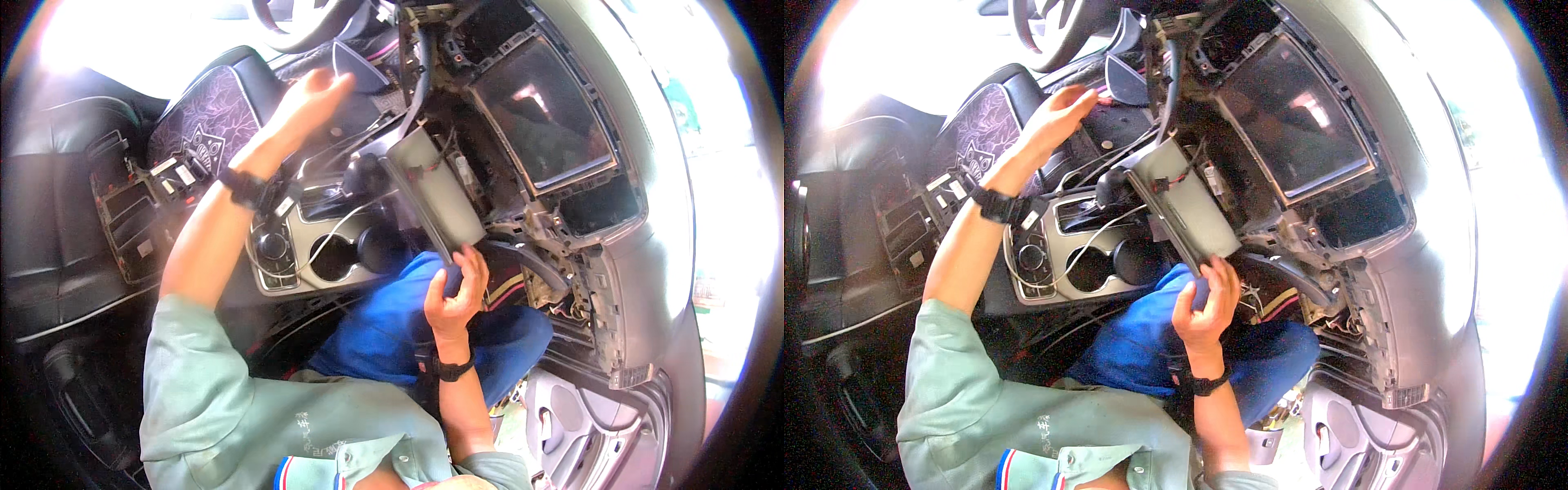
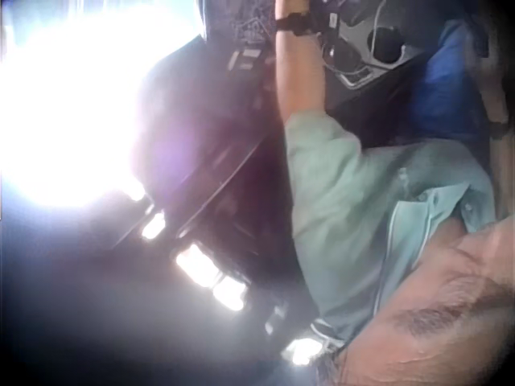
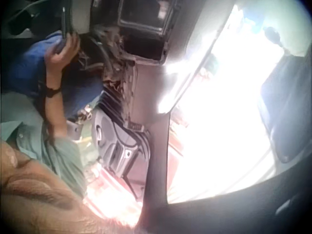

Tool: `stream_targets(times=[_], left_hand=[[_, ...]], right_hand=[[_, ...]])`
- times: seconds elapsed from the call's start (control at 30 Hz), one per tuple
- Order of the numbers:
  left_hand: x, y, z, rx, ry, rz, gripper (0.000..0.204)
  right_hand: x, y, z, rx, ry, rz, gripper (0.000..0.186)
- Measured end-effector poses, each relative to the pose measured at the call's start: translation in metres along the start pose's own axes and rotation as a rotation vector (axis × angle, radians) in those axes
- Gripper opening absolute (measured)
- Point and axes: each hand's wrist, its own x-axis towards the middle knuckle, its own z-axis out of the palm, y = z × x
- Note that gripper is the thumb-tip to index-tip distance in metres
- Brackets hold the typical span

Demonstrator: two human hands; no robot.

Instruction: The person installs a car stereo unit into the dashboard. They connect wiring harnesses to the back of the stereo, secure the unit into the dashboard cavity using a screwdriver, and then snap the dashboard trim panel back into place.

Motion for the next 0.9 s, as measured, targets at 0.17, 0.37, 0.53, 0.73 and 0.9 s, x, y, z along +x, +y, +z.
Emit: stream_targets(times=[0.17, 0.37, 0.53, 0.73, 0.9], left_hand=[[0.04, 0.033, 0.055, -0.029, 0.052, 0.129, 0.074], [0.048, 0.055, 0.073, -0.115, 0.046, 0.133, 0.064], [0.067, 0.051, 0.075, -0.026, 0.22, 0.269, 0.064], [0.058, 0.071, 0.08, 0.076, 0.107, 0.047, 0.05], [0.06, 0.068, 0.073, -0.197, 0.188, -0.043, 0.03]], right_hand=[[-0.028, 0.03, 0.009, 0.146, 0.052, 0.173, 0.027], [-0.028, 0.035, 0.011, 0.183, 0.042, 0.189, 0.024], [-0.024, 0.035, 0.011, 0.24, 0.042, 0.181, 0.023], [-0.025, 0.039, 0.009, 0.253, 0.029, 0.219, 0.019], [-0.022, 0.042, 0.01, 0.272, 0.072, 0.179, 0.015]])
